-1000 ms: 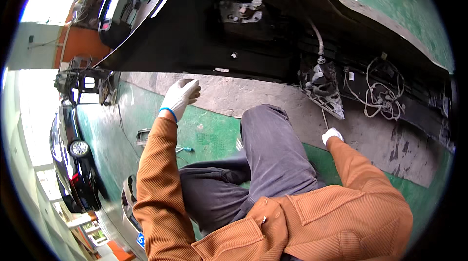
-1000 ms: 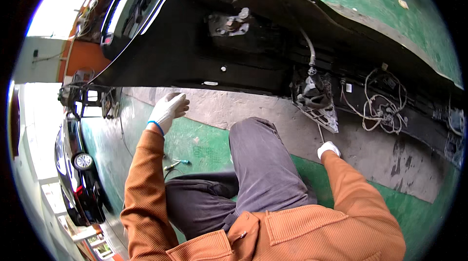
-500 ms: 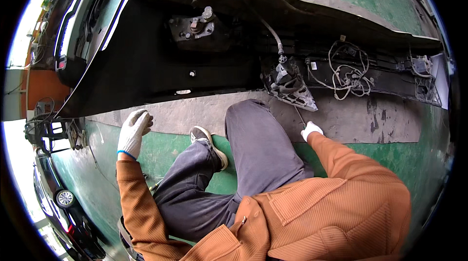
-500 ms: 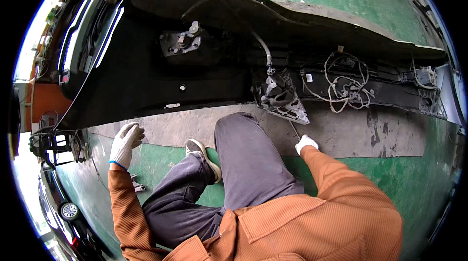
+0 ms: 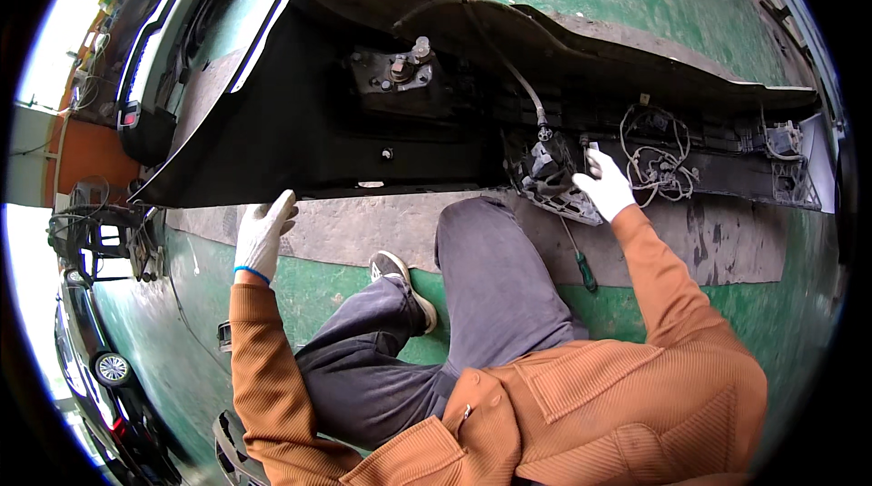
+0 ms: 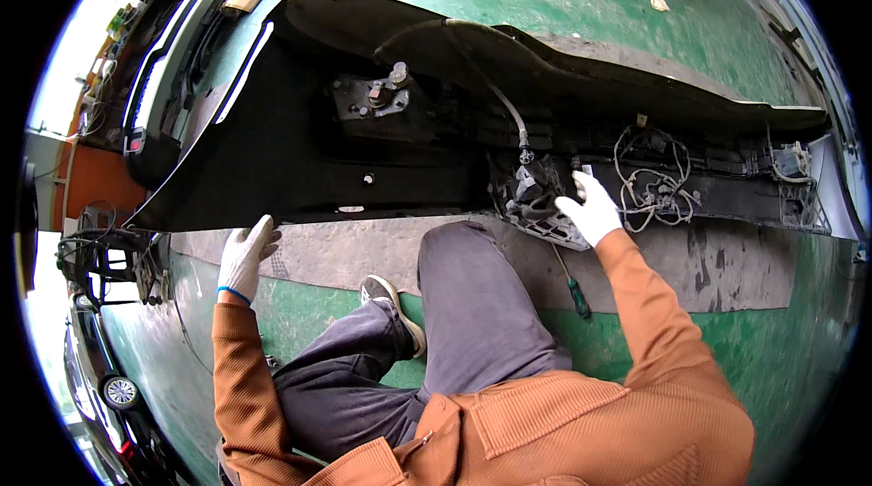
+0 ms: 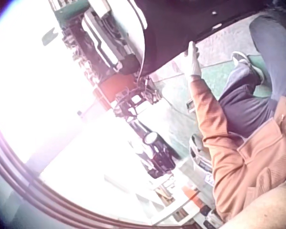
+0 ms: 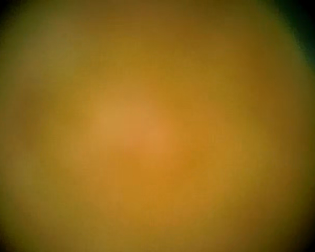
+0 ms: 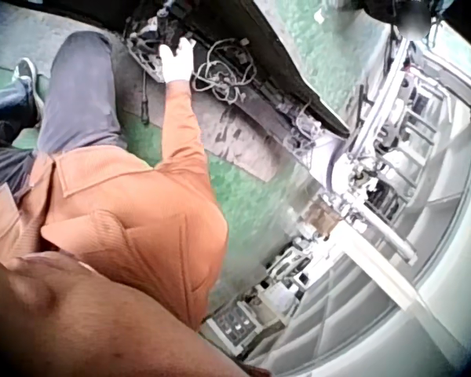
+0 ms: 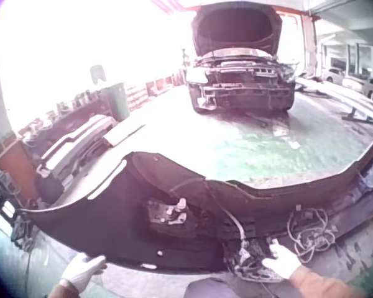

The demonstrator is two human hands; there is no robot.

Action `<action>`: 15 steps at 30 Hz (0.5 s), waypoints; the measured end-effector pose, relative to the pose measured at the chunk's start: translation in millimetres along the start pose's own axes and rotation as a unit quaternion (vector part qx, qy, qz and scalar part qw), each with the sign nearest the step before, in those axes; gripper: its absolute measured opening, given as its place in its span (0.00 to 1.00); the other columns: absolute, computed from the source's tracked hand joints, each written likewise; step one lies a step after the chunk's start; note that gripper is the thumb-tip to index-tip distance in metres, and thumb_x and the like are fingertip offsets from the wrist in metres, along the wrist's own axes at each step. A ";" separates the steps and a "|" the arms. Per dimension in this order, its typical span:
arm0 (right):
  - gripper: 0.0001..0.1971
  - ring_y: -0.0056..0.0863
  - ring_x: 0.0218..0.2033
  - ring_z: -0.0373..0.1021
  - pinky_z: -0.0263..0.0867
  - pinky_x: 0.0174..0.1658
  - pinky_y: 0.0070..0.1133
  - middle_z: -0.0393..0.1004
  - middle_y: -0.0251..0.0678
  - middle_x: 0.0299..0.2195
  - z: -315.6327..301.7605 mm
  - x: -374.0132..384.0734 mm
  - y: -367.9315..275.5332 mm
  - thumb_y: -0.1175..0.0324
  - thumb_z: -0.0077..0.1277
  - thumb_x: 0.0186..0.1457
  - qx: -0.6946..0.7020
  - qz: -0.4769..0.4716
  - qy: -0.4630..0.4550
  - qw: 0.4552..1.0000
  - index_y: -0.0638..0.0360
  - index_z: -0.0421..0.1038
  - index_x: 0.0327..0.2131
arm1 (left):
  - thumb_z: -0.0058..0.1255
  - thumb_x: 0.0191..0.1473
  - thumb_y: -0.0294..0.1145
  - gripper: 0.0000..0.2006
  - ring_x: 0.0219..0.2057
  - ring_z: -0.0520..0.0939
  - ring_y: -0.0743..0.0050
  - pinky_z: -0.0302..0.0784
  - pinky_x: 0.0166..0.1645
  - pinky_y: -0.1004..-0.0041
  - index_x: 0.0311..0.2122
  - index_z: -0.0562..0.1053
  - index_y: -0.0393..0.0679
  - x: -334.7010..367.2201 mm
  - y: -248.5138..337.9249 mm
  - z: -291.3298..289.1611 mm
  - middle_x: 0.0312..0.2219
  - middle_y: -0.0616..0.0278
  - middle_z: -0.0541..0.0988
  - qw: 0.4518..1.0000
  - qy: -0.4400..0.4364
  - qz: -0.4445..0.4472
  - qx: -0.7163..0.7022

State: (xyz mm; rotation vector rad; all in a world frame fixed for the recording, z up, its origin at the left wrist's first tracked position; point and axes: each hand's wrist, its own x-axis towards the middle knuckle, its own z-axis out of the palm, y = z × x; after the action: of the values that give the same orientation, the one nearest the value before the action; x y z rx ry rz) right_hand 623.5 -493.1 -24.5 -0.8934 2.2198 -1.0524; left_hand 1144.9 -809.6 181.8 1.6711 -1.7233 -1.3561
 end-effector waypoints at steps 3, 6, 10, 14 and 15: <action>0.45 0.50 0.62 0.71 0.67 0.65 0.35 0.75 0.54 0.59 14.8 29.6 -64.2 0.51 0.70 0.50 -0.166 -0.074 -0.038 0.983 0.64 0.65 0.66 | 0.64 0.61 0.55 0.34 0.49 0.86 0.60 0.81 0.54 0.65 0.56 0.74 0.29 12.0 11.4 5.1 0.49 0.50 0.82 1.000 0.018 0.006 0.005; 0.35 0.54 0.56 0.74 0.69 0.61 0.38 0.78 0.55 0.54 39.0 59.4 -62.2 0.47 0.66 0.50 -0.194 0.007 -0.067 0.979 0.63 0.73 0.54 | 0.65 0.60 0.58 0.37 0.48 0.87 0.59 0.82 0.53 0.65 0.55 0.74 0.28 14.4 17.1 15.6 0.46 0.49 0.84 0.999 0.044 0.018 -0.022; 0.28 0.53 0.52 0.76 0.70 0.57 0.37 0.82 0.54 0.46 50.7 79.0 -61.3 0.48 0.64 0.51 -0.112 0.037 -0.058 0.991 0.63 0.77 0.47 | 0.65 0.60 0.57 0.34 0.44 0.87 0.60 0.82 0.51 0.67 0.54 0.75 0.30 11.4 9.2 13.9 0.44 0.51 0.84 0.998 0.055 0.007 -0.034; 0.21 0.40 0.44 0.79 0.71 0.52 0.31 0.84 0.46 0.42 47.8 85.6 -74.5 0.55 0.63 0.57 0.034 -0.040 -0.058 0.997 0.64 0.79 0.45 | 0.64 0.61 0.55 0.32 0.43 0.87 0.62 0.83 0.50 0.68 0.53 0.75 0.31 12.4 5.7 17.1 0.43 0.53 0.84 0.999 0.048 0.023 -0.004; 0.20 0.35 0.42 0.78 0.71 0.51 0.30 0.84 0.43 0.41 45.9 88.9 -74.8 0.55 0.63 0.59 0.090 -0.039 -0.082 0.992 0.64 0.80 0.44 | 0.63 0.62 0.55 0.32 0.44 0.87 0.61 0.82 0.51 0.66 0.54 0.74 0.31 15.9 8.5 22.3 0.44 0.52 0.84 0.999 0.036 0.025 -0.009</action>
State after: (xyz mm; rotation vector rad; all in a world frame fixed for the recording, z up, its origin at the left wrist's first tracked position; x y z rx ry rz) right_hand 622.7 -616.4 -4.9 -0.9562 1.9352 -1.1506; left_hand 1118.7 -817.4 173.1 1.6361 -1.6953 -1.2714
